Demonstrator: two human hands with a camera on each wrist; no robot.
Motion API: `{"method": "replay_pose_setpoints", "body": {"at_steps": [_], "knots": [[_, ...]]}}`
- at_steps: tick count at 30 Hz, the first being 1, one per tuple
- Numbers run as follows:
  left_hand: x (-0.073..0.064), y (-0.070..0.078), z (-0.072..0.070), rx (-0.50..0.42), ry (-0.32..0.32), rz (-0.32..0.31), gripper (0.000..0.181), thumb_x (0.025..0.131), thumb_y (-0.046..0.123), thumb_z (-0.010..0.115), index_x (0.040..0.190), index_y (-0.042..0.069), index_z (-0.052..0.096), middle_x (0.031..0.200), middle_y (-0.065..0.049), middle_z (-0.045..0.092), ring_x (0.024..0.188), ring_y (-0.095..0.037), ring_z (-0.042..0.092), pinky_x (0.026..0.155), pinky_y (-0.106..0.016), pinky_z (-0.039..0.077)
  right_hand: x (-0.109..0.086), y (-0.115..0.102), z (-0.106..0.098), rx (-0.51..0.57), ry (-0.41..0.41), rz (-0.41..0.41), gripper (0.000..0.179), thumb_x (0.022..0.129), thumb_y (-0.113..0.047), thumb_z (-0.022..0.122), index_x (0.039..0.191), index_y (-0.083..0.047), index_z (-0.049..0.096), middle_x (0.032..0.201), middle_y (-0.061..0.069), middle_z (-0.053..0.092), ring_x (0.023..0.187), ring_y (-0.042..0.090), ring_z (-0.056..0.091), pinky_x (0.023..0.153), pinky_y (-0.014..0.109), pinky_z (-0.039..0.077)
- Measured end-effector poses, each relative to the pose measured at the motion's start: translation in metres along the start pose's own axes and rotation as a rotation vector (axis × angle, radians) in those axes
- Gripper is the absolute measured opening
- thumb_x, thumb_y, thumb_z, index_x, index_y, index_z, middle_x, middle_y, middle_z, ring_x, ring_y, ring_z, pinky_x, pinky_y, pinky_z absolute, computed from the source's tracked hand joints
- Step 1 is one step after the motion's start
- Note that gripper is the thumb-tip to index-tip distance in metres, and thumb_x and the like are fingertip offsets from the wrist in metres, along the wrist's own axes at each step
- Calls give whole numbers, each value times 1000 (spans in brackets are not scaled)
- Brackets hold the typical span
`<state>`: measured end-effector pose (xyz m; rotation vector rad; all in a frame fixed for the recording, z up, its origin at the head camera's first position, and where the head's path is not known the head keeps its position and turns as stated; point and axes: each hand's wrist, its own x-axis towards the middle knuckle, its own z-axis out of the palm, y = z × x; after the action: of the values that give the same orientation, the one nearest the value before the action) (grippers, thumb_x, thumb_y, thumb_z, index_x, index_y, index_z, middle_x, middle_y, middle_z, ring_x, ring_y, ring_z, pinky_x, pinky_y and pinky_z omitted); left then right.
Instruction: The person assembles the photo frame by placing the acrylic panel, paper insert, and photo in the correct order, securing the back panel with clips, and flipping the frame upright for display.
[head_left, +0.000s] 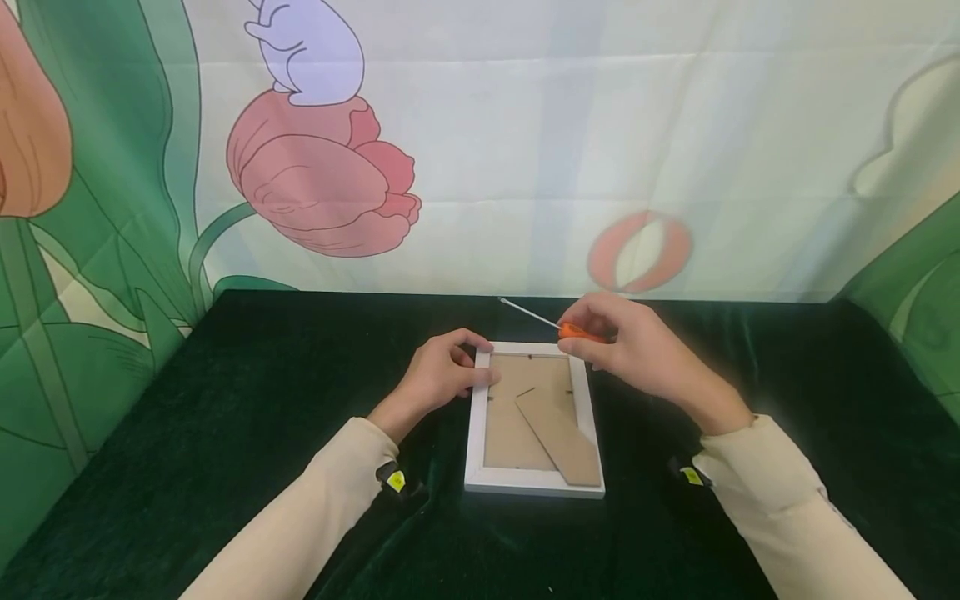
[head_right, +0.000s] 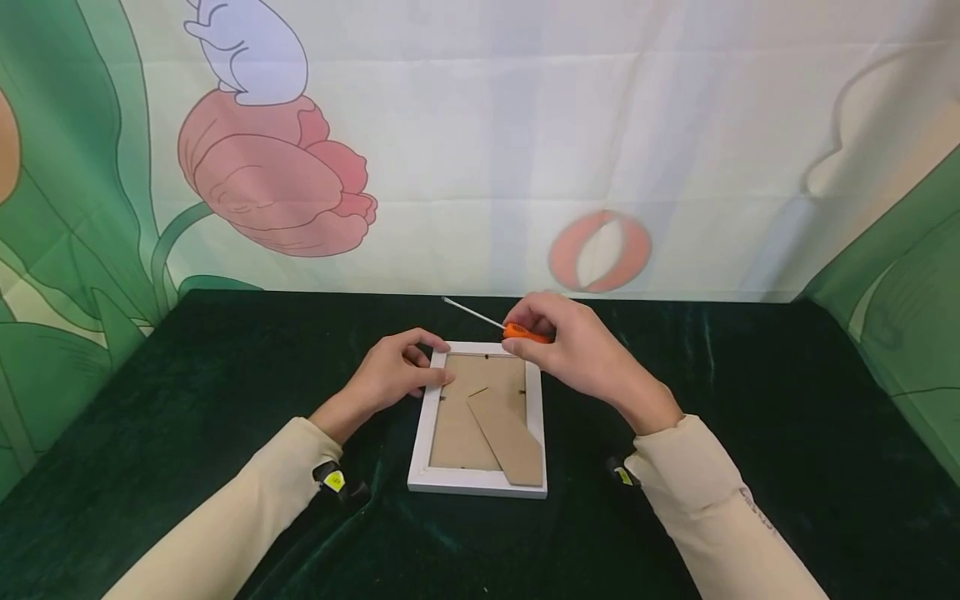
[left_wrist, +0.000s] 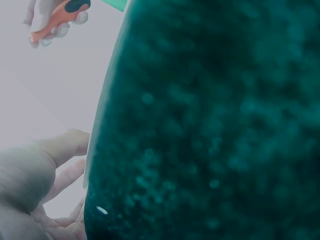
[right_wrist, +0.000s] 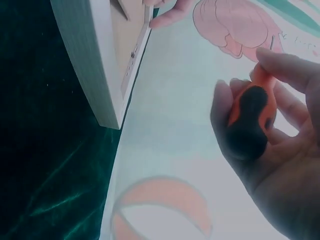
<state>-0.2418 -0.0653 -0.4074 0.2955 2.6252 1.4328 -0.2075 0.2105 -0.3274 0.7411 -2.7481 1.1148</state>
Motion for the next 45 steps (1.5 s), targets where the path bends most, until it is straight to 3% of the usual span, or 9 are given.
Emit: {"method": "replay_pose_setpoints", "body": {"at_steps": [10, 20, 28, 37, 45], "knots": [[0, -1, 0, -12, 4, -2, 40, 91, 20, 87, 127, 14, 71, 98, -11, 65, 83, -26, 70, 74, -34, 64, 14, 7, 0, -97, 77, -57, 30, 96, -17, 82, 123, -8, 73, 98, 3, 70, 89, 23, 61, 68, 36, 58], [0, -1, 0, -21, 1, 1, 39, 91, 19, 87, 126, 14, 72, 97, -11, 65, 82, -26, 70, 74, -34, 64, 26, 4, -1, -73, 143, 3, 31, 98, -19, 80, 125, -7, 70, 102, 5, 71, 91, 25, 61, 71, 38, 57], [0, 0, 0, -23, 1, -5, 39, 91, 20, 87, 127, 15, 72, 97, -10, 65, 82, -26, 70, 74, -34, 64, 36, 3, -1, -85, 175, 27, 36, 97, -19, 81, 127, -5, 68, 112, 9, 72, 98, 27, 63, 81, 41, 62], [2, 0, 2, -22, 5, -2, 39, 91, 21, 87, 126, 15, 72, 97, -10, 65, 82, -25, 70, 73, -33, 64, 47, 12, 1, -59, 194, 128, 42, 95, -24, 83, 127, -5, 65, 112, 11, 70, 98, 28, 63, 81, 40, 61], [0, 1, 0, -17, 3, -8, 39, 91, 21, 87, 126, 14, 72, 97, -10, 65, 82, -26, 69, 73, -33, 64, 49, 34, 6, 5, 185, 229, 37, 96, -26, 82, 120, -7, 61, 108, 11, 65, 95, 29, 60, 80, 37, 59]]}}
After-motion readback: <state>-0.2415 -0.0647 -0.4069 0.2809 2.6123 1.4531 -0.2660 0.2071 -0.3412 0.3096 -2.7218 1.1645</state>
